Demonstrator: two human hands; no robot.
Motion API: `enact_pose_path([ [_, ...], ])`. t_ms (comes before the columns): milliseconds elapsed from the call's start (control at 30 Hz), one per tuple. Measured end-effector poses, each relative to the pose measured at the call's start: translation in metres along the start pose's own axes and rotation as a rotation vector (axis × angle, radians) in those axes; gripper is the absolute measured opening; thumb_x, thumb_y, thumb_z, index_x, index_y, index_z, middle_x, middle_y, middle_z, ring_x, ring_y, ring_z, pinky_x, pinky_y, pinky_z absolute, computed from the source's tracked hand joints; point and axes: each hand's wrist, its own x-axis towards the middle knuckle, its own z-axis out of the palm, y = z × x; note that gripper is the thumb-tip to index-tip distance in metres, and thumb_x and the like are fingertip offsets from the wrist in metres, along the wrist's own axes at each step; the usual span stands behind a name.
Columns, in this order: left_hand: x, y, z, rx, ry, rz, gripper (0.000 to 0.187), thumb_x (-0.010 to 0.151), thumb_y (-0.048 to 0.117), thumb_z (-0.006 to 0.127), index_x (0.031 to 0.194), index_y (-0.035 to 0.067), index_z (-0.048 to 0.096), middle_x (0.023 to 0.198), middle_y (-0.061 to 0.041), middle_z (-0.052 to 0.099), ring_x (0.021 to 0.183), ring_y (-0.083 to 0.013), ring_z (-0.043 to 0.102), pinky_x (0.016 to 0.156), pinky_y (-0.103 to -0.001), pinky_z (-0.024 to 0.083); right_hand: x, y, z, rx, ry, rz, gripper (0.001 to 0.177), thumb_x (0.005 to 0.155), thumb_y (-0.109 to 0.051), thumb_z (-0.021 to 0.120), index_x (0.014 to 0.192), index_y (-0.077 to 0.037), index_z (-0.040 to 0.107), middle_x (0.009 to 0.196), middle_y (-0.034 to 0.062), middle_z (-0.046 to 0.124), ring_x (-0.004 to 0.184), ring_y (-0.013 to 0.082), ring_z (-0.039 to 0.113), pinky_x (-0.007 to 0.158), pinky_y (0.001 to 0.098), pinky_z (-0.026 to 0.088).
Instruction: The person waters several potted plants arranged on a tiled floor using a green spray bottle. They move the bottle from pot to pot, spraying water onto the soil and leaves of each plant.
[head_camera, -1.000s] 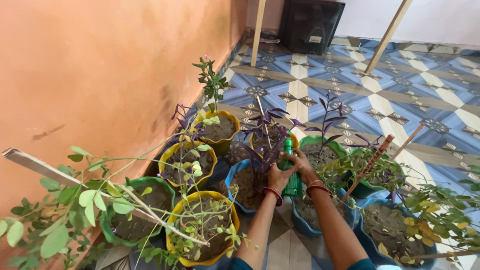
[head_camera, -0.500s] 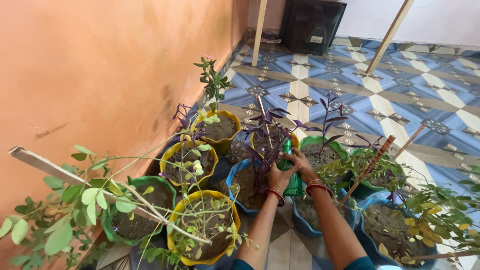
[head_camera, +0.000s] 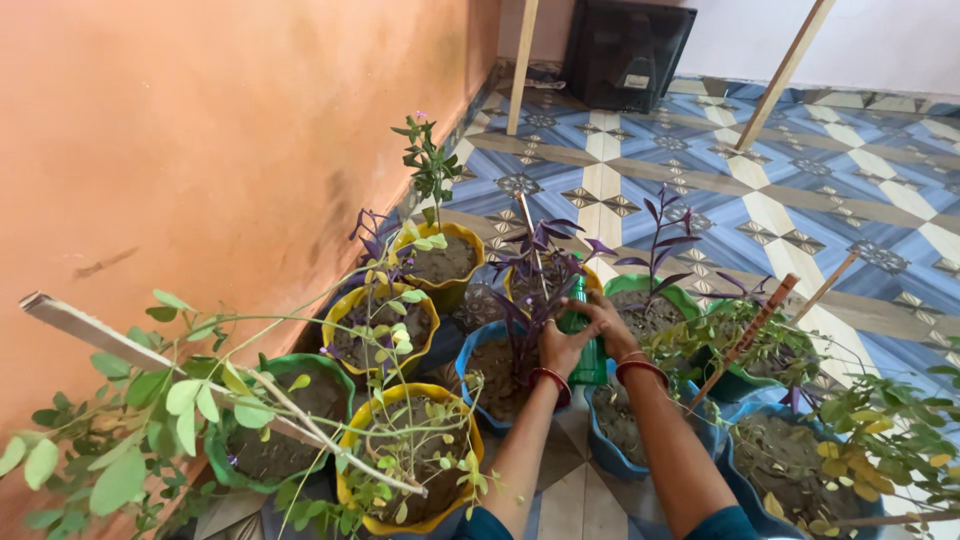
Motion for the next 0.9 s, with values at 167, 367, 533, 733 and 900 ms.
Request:
enact_pose_path([
  [167, 0.027, -0.005, 0.005, -0.034, 0.033, 0.004, 0.106, 0.051, 0.065, 0.092, 0.125, -0.005, 0.062, 0.121, -0.018, 0.073, 0.112, -0.0264, 0.072, 0.095, -0.036, 0.055, 0.029, -0.003, -0.003, -0.020, -0.036, -0.167, 0.039, 0.091, -0.019, 0.052, 0.122, -0.007, 0.073, 0.152, 0.0218, 0.044, 0.141, 0.0355, 0.045, 0.117, 0.0375, 0.035],
  [367, 0.040, -0.018, 0.002, -0.071, 0.016, -0.045, 0.114, 0.054, 0.065, 0.095, 0.133, -0.007, 0.055, 0.125, -0.017, 0.068, 0.112, -0.0248, 0.067, 0.095, -0.036, 0.053, 0.053, 0.003, 0.009, 0.392, -0.026, 0.203, 0.032, 0.091, -0.016, 0.058, 0.116, -0.003, 0.075, 0.152, 0.0155, 0.046, 0.140, 0.0338, 0.047, 0.114, 0.0386, 0.040],
  [533, 0.037, -0.011, -0.005, -0.114, -0.038, -0.147, 0.115, 0.050, 0.068, 0.090, 0.133, -0.005, 0.057, 0.122, -0.015, 0.071, 0.107, -0.0228, 0.071, 0.093, -0.034, 0.055, 0.055, 0.006, 0.012, 0.355, -0.044, 0.267, 0.033, 0.092, -0.014, 0.055, 0.117, -0.004, 0.073, 0.151, 0.0081, 0.042, 0.136, 0.0279, 0.047, 0.109, 0.0364, 0.043],
  [733, 0.030, -0.003, -0.009, -0.119, -0.023, -0.137, 0.117, 0.052, 0.067, 0.090, 0.137, -0.005, 0.054, 0.126, -0.015, 0.068, 0.111, -0.0232, 0.069, 0.097, -0.034, 0.053, 0.056, 0.001, 0.015, 0.431, -0.022, 0.432, 0.025, 0.092, -0.012, 0.059, 0.111, -0.002, 0.071, 0.132, 0.0140, 0.059, 0.119, 0.0295, 0.061, 0.096, 0.0396, 0.052],
  [900, 0.017, -0.006, -0.005, -0.183, 0.085, 0.078, 0.110, 0.061, 0.065, 0.092, 0.142, 0.000, 0.054, 0.132, -0.012, 0.065, 0.118, -0.0230, 0.064, 0.100, -0.035, 0.048, 0.053, 0.006, 0.014, 0.032, -0.122, 0.080, 0.034, 0.090, -0.016, 0.058, 0.115, -0.007, 0.079, 0.127, 0.0088, 0.061, 0.120, 0.0227, 0.058, 0.099, 0.0352, 0.048],
])
